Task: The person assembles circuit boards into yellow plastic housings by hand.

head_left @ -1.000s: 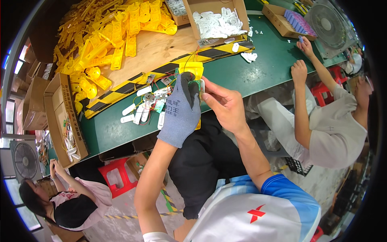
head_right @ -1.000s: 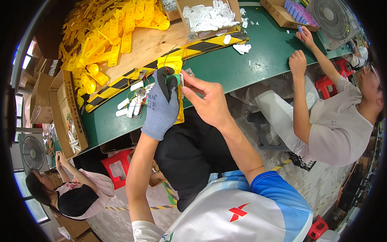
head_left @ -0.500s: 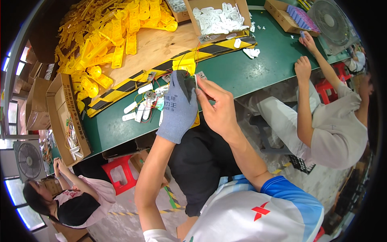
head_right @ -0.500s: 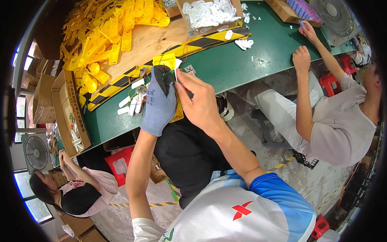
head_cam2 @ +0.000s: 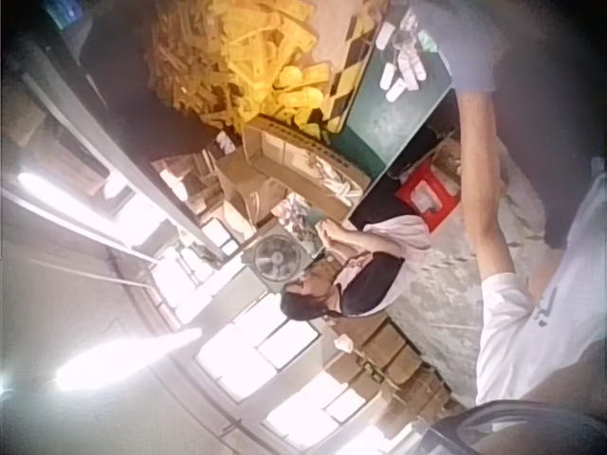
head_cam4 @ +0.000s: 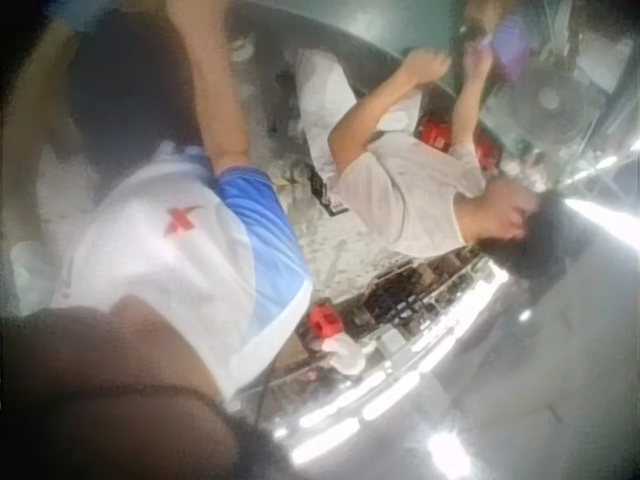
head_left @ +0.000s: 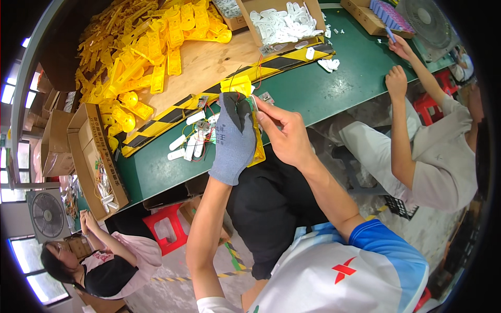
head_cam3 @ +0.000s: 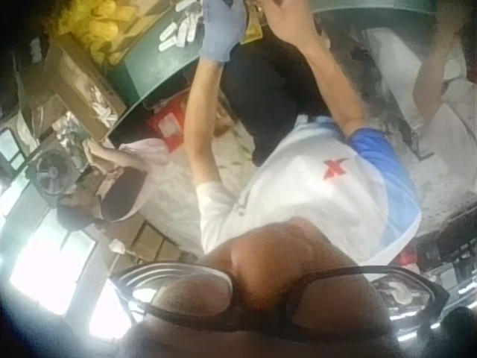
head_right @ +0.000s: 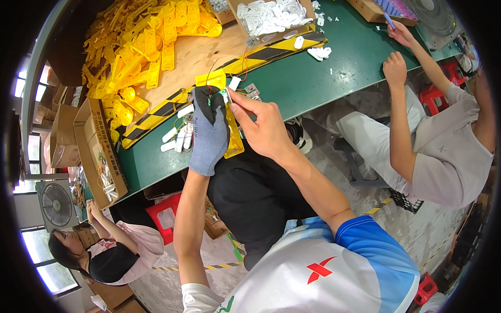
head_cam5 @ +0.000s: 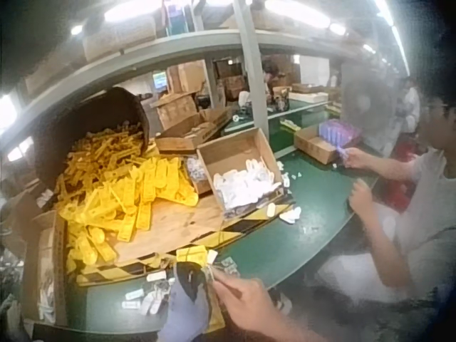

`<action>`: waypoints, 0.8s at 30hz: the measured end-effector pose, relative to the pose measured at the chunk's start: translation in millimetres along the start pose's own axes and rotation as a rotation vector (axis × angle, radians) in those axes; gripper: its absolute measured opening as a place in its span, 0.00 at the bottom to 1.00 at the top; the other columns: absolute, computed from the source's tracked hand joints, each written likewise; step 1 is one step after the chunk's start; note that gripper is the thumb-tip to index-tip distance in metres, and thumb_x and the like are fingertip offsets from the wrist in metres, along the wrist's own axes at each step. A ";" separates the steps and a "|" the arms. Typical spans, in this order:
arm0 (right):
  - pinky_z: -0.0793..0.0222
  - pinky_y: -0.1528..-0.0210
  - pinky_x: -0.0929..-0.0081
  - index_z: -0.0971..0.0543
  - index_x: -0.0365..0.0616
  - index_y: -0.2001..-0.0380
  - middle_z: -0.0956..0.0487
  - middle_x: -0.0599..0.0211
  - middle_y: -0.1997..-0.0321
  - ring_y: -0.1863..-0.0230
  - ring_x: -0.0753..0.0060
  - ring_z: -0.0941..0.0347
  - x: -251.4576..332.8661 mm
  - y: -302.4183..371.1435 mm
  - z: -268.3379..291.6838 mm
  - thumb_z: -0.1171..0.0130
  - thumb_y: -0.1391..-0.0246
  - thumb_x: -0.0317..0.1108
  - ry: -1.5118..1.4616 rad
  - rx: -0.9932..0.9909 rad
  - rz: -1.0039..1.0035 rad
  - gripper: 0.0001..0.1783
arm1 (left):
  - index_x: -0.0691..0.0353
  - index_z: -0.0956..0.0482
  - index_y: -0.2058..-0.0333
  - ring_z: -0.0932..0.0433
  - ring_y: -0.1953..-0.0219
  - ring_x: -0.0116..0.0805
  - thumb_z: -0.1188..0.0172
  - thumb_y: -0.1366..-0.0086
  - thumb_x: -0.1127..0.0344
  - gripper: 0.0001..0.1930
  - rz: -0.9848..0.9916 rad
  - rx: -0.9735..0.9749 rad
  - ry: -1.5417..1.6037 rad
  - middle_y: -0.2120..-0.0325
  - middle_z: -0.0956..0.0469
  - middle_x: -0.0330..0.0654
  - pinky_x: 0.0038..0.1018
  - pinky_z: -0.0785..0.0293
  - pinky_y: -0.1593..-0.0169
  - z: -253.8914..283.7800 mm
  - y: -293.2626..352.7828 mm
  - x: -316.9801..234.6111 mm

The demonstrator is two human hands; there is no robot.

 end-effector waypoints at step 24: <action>0.25 0.56 0.76 0.26 0.36 0.44 0.17 0.52 0.57 0.59 0.75 0.19 16.8 -3.8 18.3 0.42 0.42 0.27 -0.121 0.166 -0.131 0.21 | 0.70 0.34 0.51 0.23 0.59 0.52 0.50 0.34 0.73 0.15 0.043 -0.060 0.013 0.60 0.27 0.57 0.37 0.27 0.57 -0.5 3.7 -9.8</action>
Point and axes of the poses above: each hand's wrist, its own y-axis away from the middle knuckle, its own z-axis out of the back of the hand, x = y × z, the point moved 4 cm from there along -y, towards the middle knuckle
